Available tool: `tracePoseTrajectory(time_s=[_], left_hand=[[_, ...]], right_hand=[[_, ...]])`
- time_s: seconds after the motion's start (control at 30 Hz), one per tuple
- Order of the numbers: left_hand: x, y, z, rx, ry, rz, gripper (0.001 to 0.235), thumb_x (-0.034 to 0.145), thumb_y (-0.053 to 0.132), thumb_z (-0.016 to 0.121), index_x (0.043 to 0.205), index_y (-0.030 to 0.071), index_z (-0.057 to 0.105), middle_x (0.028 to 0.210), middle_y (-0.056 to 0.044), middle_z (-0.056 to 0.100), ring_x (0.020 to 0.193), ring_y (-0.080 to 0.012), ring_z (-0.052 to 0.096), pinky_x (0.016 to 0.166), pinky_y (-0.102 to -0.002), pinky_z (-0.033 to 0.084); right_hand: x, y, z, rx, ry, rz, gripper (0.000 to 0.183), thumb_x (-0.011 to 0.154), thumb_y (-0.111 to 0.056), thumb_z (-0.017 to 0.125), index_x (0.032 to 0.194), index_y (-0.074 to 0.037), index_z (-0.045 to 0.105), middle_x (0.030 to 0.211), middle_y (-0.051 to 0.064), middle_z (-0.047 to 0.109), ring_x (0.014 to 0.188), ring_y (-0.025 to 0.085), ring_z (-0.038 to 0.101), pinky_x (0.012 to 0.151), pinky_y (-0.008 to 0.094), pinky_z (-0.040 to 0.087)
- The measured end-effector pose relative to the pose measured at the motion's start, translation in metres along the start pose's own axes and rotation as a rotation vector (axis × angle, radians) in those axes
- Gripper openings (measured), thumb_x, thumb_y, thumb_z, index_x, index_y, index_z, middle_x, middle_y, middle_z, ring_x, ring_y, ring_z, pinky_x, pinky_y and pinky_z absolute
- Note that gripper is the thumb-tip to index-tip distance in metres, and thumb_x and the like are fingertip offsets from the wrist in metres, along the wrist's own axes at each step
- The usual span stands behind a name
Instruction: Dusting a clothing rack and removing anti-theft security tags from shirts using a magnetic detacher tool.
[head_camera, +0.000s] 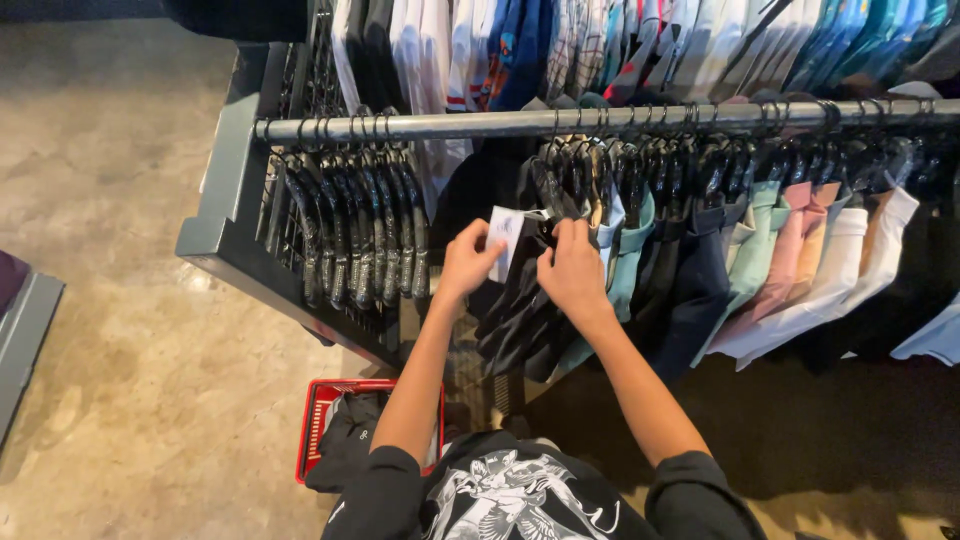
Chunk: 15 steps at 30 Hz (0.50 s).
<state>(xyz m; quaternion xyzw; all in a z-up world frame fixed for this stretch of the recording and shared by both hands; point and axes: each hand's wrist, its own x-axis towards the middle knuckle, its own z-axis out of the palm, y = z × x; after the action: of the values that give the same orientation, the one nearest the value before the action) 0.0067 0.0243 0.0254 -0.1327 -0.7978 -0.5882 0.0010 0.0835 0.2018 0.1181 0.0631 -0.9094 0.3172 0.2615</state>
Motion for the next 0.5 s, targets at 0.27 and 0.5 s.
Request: tracePoseTrajectory(time_s=[0.27, 0.5], left_hand=[[0.044, 0.009, 0.018, -0.332, -0.093, 0.089, 0.013, 0.095, 0.011, 0.067, 0.105, 0.003, 0.068, 0.089, -0.001, 0.071, 0.075, -0.0073, 0.065, 0.068, -0.025, 0.056], [0.060, -0.031, 0.023, -0.714, -0.180, -0.031, 0.007, 0.100, 0.010, 0.064, 0.102, 0.003, 0.064, 0.095, -0.003, 0.069, 0.086, -0.0115, 0.068, 0.078, -0.029, 0.060]], right_hand=[[-0.023, 0.015, 0.041, -0.382, -0.201, -0.168, 0.014, 0.075, -0.006, 0.069, 0.085, -0.002, 0.061, 0.089, 0.016, 0.062, 0.091, 0.037, 0.060, 0.080, 0.048, 0.048], [-0.034, 0.004, 0.039, -0.175, -0.149, -0.235, 0.020, 0.076, 0.001, 0.063, 0.095, -0.004, 0.065, 0.089, 0.014, 0.062, 0.090, 0.036, 0.059, 0.079, 0.047, 0.047]])
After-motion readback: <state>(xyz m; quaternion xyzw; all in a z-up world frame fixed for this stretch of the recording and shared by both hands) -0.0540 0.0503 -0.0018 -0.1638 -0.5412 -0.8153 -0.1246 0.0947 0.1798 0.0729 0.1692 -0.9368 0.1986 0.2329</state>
